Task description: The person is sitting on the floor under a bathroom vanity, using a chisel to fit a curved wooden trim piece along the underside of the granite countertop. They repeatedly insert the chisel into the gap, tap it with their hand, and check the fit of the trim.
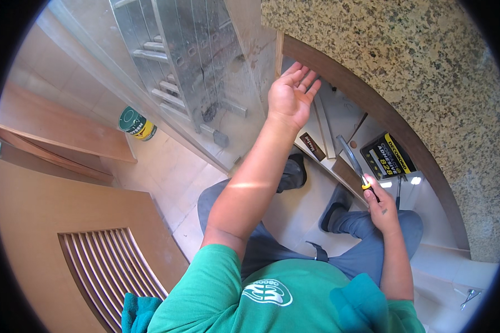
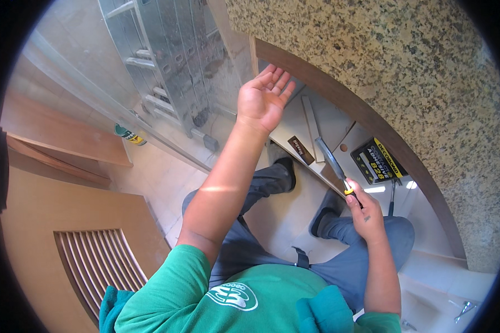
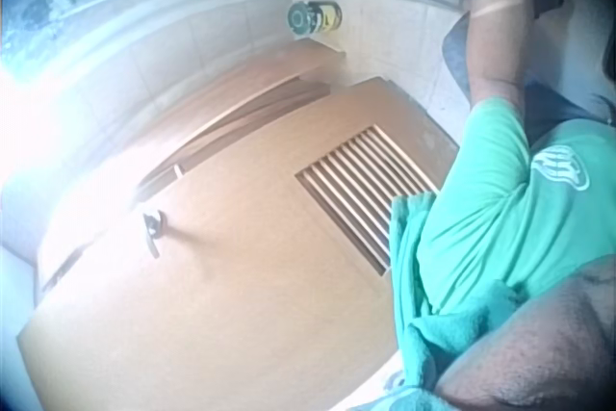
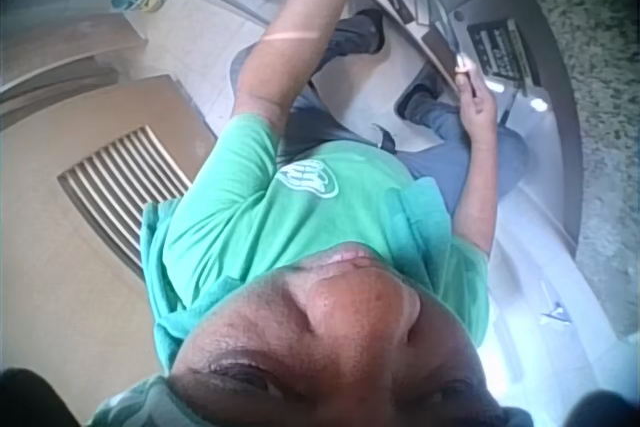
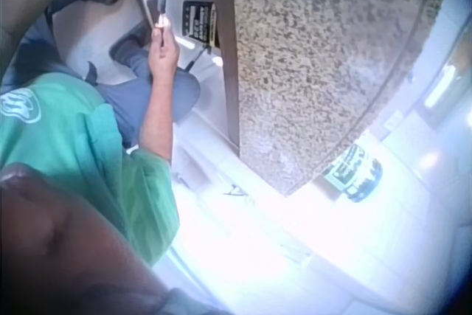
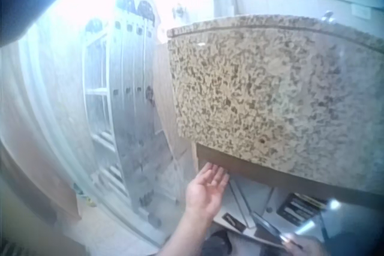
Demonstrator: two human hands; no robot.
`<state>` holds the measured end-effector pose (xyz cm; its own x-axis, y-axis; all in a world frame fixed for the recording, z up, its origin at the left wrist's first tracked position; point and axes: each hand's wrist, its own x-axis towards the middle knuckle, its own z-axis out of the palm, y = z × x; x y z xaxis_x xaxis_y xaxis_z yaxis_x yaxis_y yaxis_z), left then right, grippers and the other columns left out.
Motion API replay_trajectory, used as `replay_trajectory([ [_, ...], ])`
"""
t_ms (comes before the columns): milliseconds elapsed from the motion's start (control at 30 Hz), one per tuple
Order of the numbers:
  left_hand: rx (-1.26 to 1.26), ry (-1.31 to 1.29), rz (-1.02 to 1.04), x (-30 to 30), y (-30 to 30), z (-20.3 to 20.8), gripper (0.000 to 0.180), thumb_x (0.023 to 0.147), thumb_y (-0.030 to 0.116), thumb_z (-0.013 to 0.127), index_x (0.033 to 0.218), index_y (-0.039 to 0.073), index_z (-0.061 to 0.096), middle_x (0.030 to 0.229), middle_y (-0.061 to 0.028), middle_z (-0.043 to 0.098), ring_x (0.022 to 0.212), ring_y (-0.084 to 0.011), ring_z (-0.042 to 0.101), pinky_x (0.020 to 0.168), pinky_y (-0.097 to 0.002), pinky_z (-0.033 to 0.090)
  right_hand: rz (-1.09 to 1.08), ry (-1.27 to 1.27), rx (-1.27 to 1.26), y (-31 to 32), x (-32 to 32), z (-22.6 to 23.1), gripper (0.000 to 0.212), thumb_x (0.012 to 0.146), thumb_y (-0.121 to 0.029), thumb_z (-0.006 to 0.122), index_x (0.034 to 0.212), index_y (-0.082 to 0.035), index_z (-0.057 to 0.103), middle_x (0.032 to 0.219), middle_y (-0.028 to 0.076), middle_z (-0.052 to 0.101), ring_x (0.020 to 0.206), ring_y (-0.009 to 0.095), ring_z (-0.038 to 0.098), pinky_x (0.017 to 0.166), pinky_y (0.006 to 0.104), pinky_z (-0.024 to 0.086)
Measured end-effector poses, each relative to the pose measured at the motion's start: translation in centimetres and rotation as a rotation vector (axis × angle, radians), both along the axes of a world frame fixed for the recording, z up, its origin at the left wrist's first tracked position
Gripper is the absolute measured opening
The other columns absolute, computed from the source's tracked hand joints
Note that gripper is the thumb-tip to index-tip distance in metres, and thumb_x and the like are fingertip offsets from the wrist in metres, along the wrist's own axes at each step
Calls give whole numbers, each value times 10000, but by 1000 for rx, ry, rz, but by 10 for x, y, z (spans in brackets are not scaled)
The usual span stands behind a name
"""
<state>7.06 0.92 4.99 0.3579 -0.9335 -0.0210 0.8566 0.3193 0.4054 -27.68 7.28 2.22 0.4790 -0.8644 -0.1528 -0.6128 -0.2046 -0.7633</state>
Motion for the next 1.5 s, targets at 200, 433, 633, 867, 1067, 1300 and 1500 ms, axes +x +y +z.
replay_trajectory([
  [200,-1,-48,-82,-19,5,-2,604,996,116,512,1528,-59,288,1482,-195,432,1409,-351,416,1200,-530,324,31,-14,-50,-1,1,-3,402,1033,-206,580,1422,-107,569,1209,174,708,1027,261,690,951,320,494],
  [433,30,-91,-46,-24,7,0,645,1001,109,492,1563,-56,221,1521,-202,391,1438,-385,379,1191,-549,332,32,7,-49,0,0,1,391,1037,-213,569,1418,-124,574,1217,183,706,1066,312,691,963,337,495],
  [633,19,-77,36,-5,4,4,636,1013,108,444,1587,-20,200,1547,-155,381,1479,-364,321,1218,-559,267,64,-43,-95,0,-3,-2,397,1030,-209,574,1419,-131,580,1194,198,704,1061,352,681,962,346,495],
  [867,38,-85,-37,-29,5,3,560,1018,113,450,1541,-26,306,1500,-145,432,1452,-352,359,1207,-543,301,57,-13,-85,0,-7,1,409,1023,-222,597,1425,-150,587,1259,175,693,1108,321,674,985,347,489],
  [1067,89,-74,-106,-48,3,-7,515,1021,117,457,1501,-31,347,1435,-172,484,1362,-357,462,1165,-530,381,38,-29,-82,0,-14,-4,411,1021,-235,597,1427,-170,591,1305,142,684,1152,293,665,1011,341,478],
  [1300,112,-82,-185,-79,5,-7,481,1015,118,485,1456,-40,376,1352,-183,516,1315,-363,501,1145,-529,410,5,6,-32,1,-21,-5,415,1018,-237,597,1427,-163,589,1295,145,689,1141,277,670,999,338,484],
  [1500,157,-198,-167,-88,16,-11,462,1027,162,535,1426,-36,413,1336,-181,532,1305,-350,522,1138,-512,418,3,9,-96,2,-28,-16,433,1013,-281,609,1436,-194,585,1231,160,708,1072,317,694,960,364,512],
])
